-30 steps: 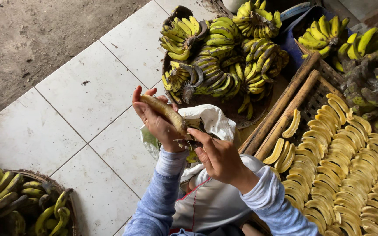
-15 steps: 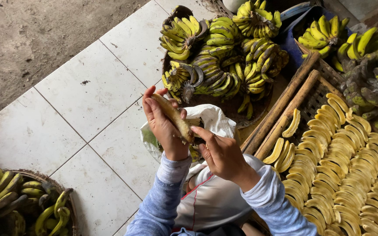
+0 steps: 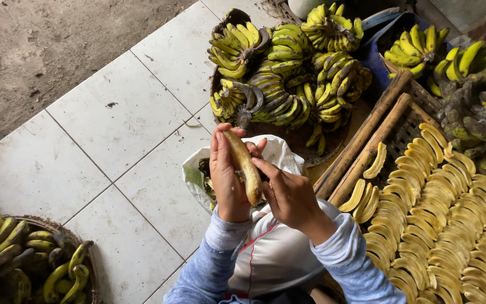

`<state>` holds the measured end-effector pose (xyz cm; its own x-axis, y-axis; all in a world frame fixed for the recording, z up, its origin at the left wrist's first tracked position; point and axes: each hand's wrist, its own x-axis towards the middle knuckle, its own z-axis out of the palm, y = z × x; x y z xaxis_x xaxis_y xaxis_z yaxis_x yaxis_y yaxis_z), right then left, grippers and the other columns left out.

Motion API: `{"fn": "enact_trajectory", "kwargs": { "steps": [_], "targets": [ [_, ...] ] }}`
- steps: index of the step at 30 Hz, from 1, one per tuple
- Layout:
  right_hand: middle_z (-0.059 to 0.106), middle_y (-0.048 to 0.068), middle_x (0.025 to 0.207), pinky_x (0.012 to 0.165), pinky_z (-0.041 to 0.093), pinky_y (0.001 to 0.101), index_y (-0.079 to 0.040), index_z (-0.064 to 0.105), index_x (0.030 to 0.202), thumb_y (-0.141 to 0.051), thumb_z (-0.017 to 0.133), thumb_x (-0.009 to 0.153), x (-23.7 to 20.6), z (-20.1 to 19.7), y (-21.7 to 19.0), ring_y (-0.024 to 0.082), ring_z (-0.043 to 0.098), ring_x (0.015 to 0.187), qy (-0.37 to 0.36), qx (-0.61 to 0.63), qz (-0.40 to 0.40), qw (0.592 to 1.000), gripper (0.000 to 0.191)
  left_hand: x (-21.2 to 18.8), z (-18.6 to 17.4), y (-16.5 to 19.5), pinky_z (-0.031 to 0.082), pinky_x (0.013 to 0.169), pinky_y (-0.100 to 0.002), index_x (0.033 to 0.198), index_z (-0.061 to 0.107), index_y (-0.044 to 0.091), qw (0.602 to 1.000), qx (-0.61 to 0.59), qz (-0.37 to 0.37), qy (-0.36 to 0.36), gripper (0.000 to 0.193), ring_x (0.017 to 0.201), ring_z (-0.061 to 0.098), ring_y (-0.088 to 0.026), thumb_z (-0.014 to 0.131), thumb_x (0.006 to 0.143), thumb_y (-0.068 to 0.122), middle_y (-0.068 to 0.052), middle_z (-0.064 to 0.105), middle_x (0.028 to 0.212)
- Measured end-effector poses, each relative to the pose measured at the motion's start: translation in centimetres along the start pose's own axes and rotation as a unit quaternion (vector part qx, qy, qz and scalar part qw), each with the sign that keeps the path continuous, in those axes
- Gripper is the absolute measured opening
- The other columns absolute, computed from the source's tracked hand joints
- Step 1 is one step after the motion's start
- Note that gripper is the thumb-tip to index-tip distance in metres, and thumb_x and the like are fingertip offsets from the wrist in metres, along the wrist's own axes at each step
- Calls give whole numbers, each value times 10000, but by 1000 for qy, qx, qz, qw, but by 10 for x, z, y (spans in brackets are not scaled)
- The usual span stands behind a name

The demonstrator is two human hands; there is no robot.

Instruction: The person sits on the floor and peels bananas with a small knife, cutting away the peel and placing the peeled bananas in rows on a wooden drying tray. Discarded peels are dropped into a plastic bag beside them, and whole bananas are taken from nearby baskets.

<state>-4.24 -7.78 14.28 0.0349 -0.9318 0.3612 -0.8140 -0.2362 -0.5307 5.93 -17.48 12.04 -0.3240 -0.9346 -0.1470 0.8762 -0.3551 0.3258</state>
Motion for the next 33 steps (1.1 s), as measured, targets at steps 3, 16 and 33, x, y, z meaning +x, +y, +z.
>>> {"fn": "enact_trajectory", "kwargs": {
  "steps": [3, 16, 33],
  "targets": [
    [705, 175, 1165, 747, 571, 446, -17, 457, 1447, -135, 605, 1017, 2, -2, 2, 353, 733, 920, 14, -22, -6, 1000, 469, -5, 0, -3, 600, 972, -460, 1272, 545, 72, 999, -11, -36, 1, 258, 894, 691, -232, 466, 1116, 263, -96, 621, 1064],
    [676, 126, 1005, 662, 560, 421, -81, 554, 1340, -105, 622, 979, 12, -24, 20, 315, 707, 827, 38, -162, -2, 986, 368, 3, -30, -40, 503, 1059, -365, 1231, 588, 36, 963, -147, -226, 27, 244, 1204, 624, -268, 502, 1110, 230, -210, 658, 1286],
    [702, 63, 1243, 795, 590, 354, -107, 646, 1260, -241, 764, 771, 13, -216, -19, 269, 734, 1001, -79, -55, 37, 995, 520, -35, 109, -165, 369, 1235, -430, 1647, 274, 42, 919, -214, -297, -146, 546, 1487, 420, -301, 387, 1179, 300, -160, 392, 1641]
  ]
}}
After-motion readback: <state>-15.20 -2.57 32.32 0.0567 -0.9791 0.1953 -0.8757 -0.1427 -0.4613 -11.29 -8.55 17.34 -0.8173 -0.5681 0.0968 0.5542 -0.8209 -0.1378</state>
